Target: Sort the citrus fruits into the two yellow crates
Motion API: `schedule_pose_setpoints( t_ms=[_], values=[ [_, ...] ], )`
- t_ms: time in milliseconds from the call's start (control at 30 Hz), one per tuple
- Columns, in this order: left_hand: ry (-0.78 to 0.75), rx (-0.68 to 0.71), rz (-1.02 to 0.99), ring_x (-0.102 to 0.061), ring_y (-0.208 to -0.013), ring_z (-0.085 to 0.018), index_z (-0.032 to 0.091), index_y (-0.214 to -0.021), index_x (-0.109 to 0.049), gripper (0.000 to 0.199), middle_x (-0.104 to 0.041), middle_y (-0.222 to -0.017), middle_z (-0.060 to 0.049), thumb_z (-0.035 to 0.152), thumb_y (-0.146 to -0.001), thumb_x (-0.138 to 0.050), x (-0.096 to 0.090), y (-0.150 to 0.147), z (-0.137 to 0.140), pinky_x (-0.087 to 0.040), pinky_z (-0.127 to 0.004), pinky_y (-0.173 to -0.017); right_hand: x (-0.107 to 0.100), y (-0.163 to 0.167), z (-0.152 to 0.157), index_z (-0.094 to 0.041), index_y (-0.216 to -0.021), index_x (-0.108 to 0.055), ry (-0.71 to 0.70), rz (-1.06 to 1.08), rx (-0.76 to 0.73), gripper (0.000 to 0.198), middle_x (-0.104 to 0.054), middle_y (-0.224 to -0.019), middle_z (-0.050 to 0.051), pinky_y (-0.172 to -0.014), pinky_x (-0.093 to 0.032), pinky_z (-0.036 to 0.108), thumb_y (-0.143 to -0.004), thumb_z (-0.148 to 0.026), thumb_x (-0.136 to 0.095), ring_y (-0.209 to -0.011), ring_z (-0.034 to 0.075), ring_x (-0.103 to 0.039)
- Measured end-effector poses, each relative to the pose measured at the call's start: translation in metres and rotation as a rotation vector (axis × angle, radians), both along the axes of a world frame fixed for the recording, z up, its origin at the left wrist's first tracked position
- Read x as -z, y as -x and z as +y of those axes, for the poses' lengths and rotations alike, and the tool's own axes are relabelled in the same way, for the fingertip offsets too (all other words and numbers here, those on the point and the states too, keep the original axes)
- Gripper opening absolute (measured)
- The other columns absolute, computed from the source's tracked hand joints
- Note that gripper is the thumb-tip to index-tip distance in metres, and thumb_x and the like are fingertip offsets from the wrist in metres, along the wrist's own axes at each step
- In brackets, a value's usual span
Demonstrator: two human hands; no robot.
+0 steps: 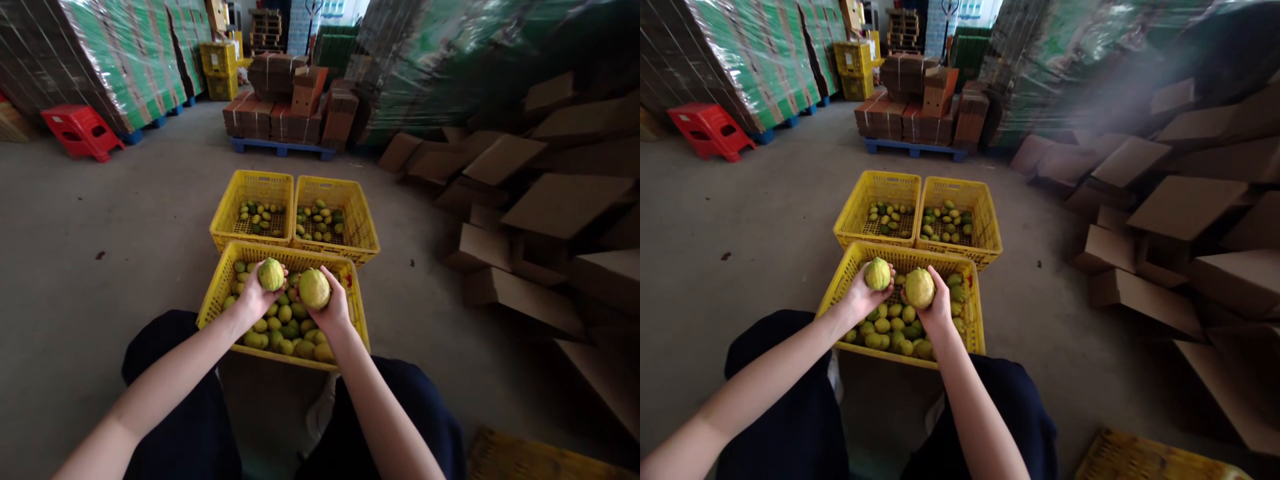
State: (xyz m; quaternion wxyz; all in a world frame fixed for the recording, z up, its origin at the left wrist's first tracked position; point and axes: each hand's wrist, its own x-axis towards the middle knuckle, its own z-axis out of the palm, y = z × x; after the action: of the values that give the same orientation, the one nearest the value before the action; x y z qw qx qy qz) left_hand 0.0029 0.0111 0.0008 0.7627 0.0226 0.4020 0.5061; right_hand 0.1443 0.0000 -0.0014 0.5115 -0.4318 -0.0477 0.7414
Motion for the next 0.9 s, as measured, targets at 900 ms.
schedule_pose_setpoints(
  t_ms=[900],
  values=[
    [0.021,0.023,-0.267,-0.068,-0.076,-0.021,0.013,-0.085,-0.066,0.028,-0.068,-0.072,-0.006,0.019,-0.071,-0.043,0.014,-0.021,-0.011,-0.054,-0.03,-0.077,0.023,0.023,-0.022,-0.024,-0.121,-0.059,-0.915,-1.417,-0.135,0.042,-0.048,-0.134,0.013,-0.109,-0.033,0.054,-0.087,-0.047,-0.053,-0.128,0.031,-0.04]
  ],
)
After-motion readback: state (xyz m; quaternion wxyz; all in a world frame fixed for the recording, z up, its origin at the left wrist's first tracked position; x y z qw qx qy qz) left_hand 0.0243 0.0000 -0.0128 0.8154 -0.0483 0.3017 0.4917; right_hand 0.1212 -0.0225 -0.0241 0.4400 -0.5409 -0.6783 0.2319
